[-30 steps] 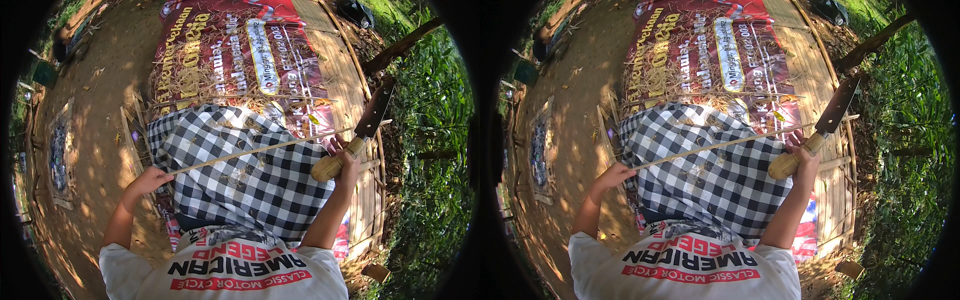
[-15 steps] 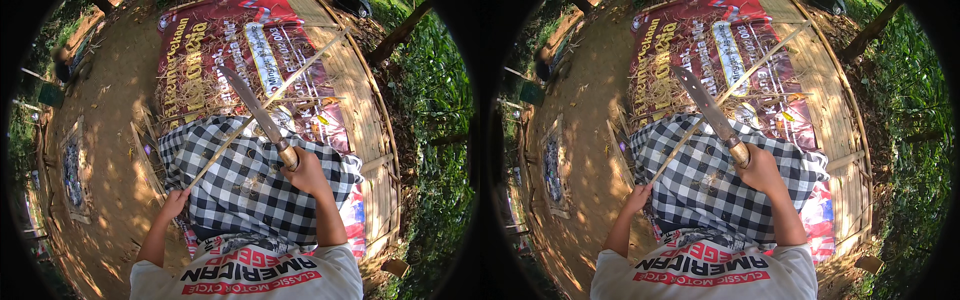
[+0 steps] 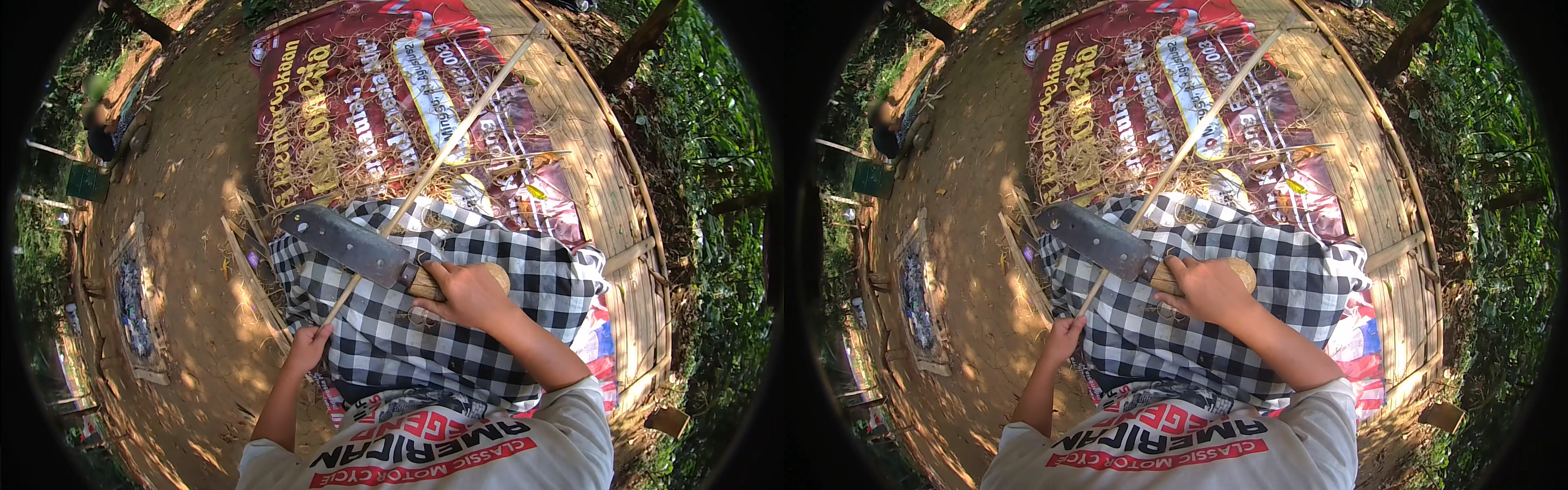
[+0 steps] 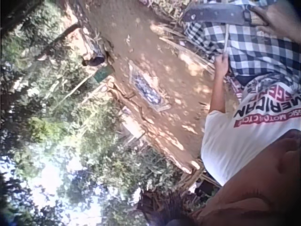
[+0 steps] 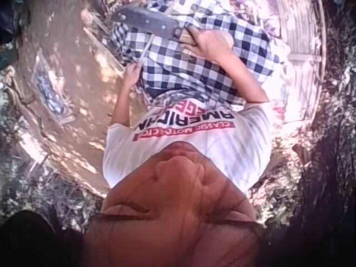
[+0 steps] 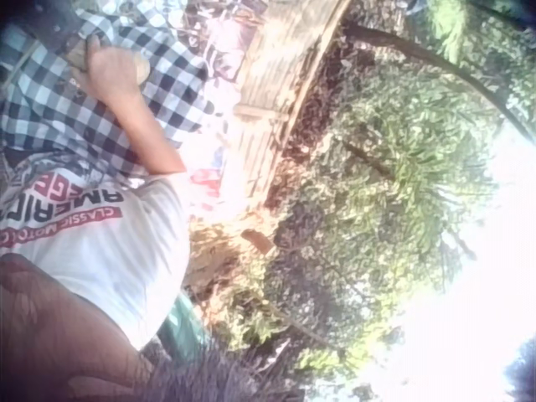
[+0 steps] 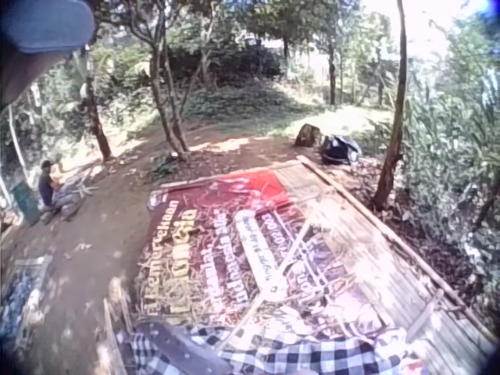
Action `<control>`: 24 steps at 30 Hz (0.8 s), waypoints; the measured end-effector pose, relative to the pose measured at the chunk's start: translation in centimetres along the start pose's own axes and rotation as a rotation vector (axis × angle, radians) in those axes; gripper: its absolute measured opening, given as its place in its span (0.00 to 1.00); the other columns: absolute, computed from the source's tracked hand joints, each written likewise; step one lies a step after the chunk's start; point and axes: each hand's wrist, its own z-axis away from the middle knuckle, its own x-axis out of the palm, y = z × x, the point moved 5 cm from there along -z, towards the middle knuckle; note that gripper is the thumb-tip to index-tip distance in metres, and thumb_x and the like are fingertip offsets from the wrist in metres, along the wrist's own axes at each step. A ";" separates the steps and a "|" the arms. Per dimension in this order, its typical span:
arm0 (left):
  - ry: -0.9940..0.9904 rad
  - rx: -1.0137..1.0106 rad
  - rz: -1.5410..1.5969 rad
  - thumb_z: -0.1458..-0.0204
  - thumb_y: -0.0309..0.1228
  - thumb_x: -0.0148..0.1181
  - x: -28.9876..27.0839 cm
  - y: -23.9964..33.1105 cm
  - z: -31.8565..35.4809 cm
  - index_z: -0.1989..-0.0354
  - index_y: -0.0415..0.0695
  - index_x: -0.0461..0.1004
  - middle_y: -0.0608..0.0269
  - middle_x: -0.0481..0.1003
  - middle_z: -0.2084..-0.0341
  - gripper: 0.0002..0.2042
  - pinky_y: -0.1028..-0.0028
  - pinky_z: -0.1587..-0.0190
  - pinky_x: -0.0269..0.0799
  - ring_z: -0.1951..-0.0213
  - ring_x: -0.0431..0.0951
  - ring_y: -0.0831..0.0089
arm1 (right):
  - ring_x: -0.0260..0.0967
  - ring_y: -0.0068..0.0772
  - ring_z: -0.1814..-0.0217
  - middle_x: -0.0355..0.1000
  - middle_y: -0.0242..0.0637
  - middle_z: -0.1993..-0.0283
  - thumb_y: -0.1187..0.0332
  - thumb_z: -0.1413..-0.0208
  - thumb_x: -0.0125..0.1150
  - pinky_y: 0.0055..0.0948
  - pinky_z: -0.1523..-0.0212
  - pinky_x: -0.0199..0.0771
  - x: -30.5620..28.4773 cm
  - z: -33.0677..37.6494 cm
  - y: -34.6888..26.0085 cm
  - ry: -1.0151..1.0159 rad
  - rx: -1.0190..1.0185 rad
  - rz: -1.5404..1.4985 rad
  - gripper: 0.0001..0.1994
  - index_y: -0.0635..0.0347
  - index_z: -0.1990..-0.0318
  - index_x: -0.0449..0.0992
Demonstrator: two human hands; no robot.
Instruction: The person holds a thin bamboo stick and uses a cleaver-like blade to shave off thin layers from its surface, rotating the stick between strokes.
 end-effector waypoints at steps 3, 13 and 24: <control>0.029 0.005 -0.015 0.41 0.40 0.56 0.0 0.1 0.1 0.82 0.33 0.68 0.71 0.57 0.90 0.23 0.74 0.79 0.55 0.81 0.55 0.83 | 0.74 0.46 0.76 0.74 0.46 0.72 0.47 0.49 0.61 0.38 0.77 0.72 0.3 0.1 0.5 -0.005 -0.012 0.062 0.27 0.65 0.57 0.70; 0.142 0.068 -0.117 0.41 0.42 0.55 0.1 0.4 0.5 0.79 0.32 0.68 0.54 0.58 0.90 0.23 0.69 0.79 0.59 0.82 0.55 0.75 | 0.73 0.46 0.78 0.73 0.45 0.76 0.47 0.46 0.57 0.39 0.78 0.70 -0.9 0.2 0.7 -0.110 0.037 0.100 0.25 0.64 0.59 0.70; 0.109 0.078 -0.130 0.42 0.43 0.55 -0.4 0.3 0.3 0.77 0.32 0.70 0.47 0.62 0.89 0.22 0.66 0.79 0.61 0.84 0.56 0.64 | 0.72 0.46 0.78 0.72 0.43 0.77 0.43 0.47 0.56 0.39 0.76 0.71 -3.2 2.3 4.1 -0.046 0.125 0.280 0.25 0.61 0.63 0.69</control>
